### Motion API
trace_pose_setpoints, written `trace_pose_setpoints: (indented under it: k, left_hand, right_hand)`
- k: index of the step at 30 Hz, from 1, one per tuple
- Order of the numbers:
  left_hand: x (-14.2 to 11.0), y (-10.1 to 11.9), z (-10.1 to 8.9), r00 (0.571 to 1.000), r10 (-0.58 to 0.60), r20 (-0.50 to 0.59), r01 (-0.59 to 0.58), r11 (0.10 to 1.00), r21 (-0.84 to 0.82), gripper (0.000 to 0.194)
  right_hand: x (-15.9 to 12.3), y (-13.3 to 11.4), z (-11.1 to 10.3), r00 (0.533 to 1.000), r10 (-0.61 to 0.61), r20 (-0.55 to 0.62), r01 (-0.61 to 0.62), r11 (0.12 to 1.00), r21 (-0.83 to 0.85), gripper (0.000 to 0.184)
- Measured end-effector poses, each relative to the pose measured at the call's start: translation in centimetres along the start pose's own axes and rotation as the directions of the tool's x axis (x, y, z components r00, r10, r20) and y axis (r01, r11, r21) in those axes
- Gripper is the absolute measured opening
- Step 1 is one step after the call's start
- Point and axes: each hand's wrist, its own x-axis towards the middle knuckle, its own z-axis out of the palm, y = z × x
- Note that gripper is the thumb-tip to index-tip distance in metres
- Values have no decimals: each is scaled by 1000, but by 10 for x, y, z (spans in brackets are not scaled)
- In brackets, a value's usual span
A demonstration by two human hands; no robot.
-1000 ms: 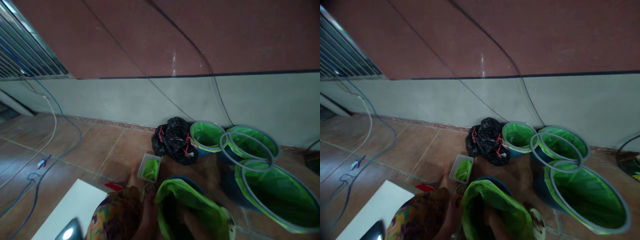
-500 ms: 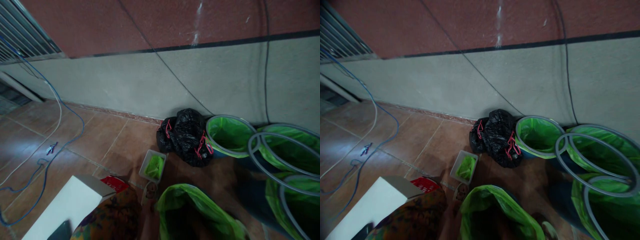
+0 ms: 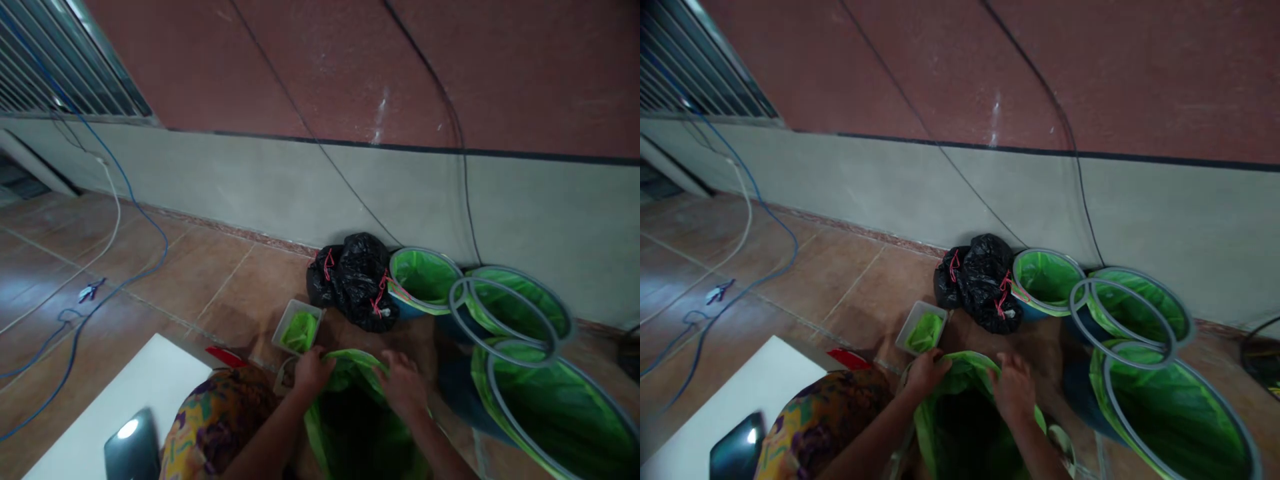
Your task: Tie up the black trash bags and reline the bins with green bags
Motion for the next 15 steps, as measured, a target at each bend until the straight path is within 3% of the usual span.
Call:
trace_pose_setpoints:
  k: [4, 8, 12, 15]
  left_hand:
    - [13, 8, 0, 995, 96, 8, -97, 989, 113, 21]
    - [13, -3, 2, 987, 157, -44, -151, 980, 127, 19]
    - [5, -10, 9, 965, 204, -167, -173, 968, 181, 23]
    - [6, -8, 13, 960, 202, -195, -158, 962, 221, 25]
  right_hand:
    - [4, 24, 9, 983, 114, 140, -120, 992, 31, 23]
    - [-9, 31, 25, 996, 88, 12, -89, 993, 73, 28]
    - [-17, 30, 35, 999, 41, 15, -42, 995, 88, 31]
    - [-13, 27, 39, 992, 47, -115, -22, 978, 206, 31]
